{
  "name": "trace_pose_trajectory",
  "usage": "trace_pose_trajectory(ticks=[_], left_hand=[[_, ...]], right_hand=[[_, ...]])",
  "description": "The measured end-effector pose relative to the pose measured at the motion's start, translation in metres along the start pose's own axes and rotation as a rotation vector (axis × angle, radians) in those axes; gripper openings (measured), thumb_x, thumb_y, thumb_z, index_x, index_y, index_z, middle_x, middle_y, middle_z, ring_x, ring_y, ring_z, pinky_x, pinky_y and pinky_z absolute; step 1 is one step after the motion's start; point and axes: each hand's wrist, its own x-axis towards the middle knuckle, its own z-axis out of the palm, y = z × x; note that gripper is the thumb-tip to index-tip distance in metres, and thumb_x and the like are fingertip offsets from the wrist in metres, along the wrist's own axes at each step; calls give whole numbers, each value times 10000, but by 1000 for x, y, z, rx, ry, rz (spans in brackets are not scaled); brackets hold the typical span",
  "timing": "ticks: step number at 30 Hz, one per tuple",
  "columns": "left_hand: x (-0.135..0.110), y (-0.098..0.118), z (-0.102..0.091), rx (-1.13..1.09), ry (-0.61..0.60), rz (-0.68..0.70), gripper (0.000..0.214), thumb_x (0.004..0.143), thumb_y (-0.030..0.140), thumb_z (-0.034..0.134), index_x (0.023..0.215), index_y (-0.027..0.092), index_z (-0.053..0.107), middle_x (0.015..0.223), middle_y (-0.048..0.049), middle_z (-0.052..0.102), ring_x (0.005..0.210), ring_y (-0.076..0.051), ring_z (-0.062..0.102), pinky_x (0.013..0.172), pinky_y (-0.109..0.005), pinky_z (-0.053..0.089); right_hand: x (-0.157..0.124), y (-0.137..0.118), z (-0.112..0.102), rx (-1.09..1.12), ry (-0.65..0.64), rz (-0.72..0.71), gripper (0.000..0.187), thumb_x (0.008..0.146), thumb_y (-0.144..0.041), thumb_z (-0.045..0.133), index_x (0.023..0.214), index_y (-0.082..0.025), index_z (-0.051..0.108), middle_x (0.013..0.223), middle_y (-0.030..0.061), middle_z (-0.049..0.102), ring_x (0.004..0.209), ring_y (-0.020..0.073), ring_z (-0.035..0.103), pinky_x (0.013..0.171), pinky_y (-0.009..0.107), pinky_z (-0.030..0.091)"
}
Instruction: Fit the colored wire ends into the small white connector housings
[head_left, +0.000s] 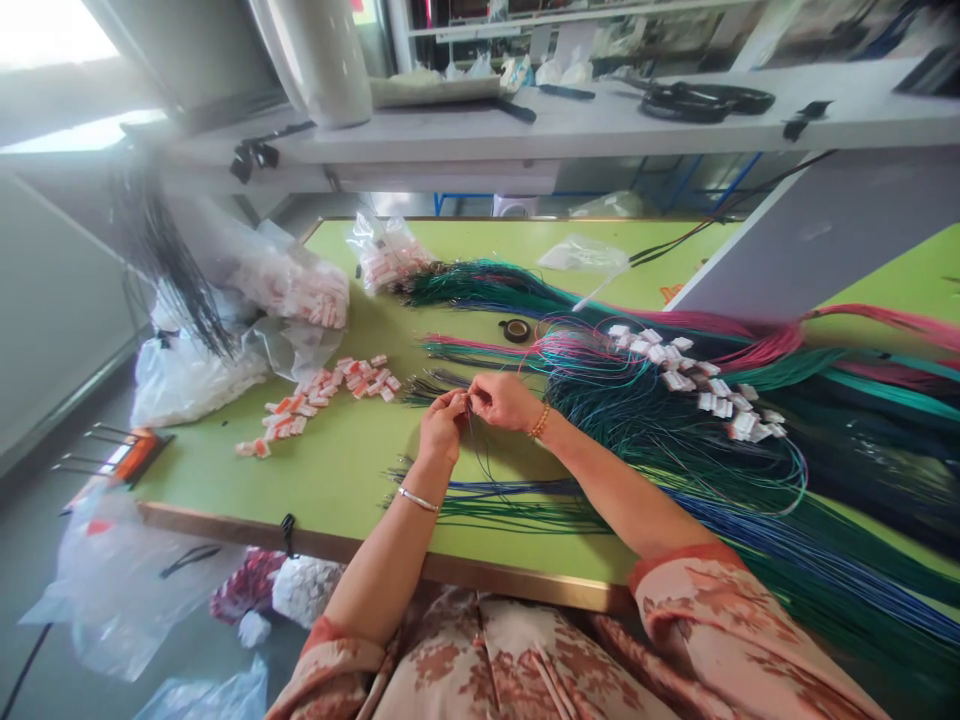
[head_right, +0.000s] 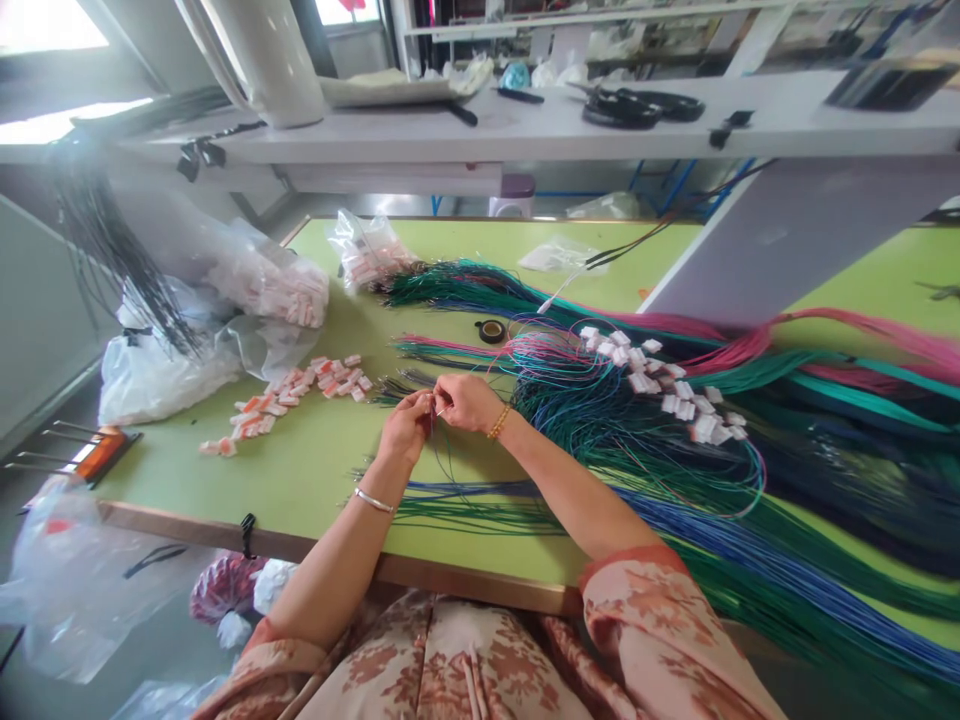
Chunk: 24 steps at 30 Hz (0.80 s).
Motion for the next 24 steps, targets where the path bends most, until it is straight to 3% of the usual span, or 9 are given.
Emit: trace_pose_trajectory(ticks=[8, 11, 13, 17, 20, 24], left_hand=[[-5, -3, 5, 63, 19, 31, 223, 540, 162, 815, 717, 133, 683, 625, -1, 646, 571, -78, 549, 629, -239, 424], [-5, -3, 5, 60, 5, 23, 215, 534, 149, 811, 705, 134, 682, 614, -3, 646, 566, -79, 546, 624, -239, 423], [-4, -1, 5, 21, 4, 13, 216, 531, 131, 803, 713, 131, 685, 621, -4, 650, 580, -79, 554, 641, -237, 434], [-2, 2, 2, -31, 8, -3, 240, 528, 105, 794, 739, 133, 684, 674, -9, 673, 622, -79, 579, 661, -227, 447], [-1, 2, 0, -26, -21, -19, 232, 549, 110, 794, 750, 127, 679, 681, -13, 671, 617, -72, 579, 643, -216, 440], [0, 1, -1, -27, -45, -18, 234, 565, 104, 792, 763, 131, 669, 694, -13, 671, 622, -74, 586, 639, -215, 439]], right_hand=[[-3, -4, 4, -206, -58, -21, 183, 863, -201, 476, 845, -142, 648, 796, 88, 689, 646, 158, 546, 595, 273, 289], [-4, -3, 2, -180, -61, -31, 175, 861, -203, 476, 820, -144, 635, 794, 91, 673, 653, 159, 542, 598, 271, 304], [-4, 0, -6, -34, -21, -64, 132, 821, -187, 513, 865, -151, 632, 857, 81, 666, 670, 145, 540, 619, 256, 345], [-1, 11, -29, 454, 94, -76, 318, 737, -217, 626, 1047, -173, 571, 973, 48, 626, 648, 101, 513, 611, 230, 410], [4, 18, -35, 761, 54, -53, 221, 739, -300, 673, 892, -179, 570, 804, 3, 602, 678, 108, 528, 647, 239, 448], [10, 24, -24, 862, 59, 69, 258, 707, -375, 722, 794, -164, 602, 739, 3, 613, 659, 109, 532, 648, 251, 458]])
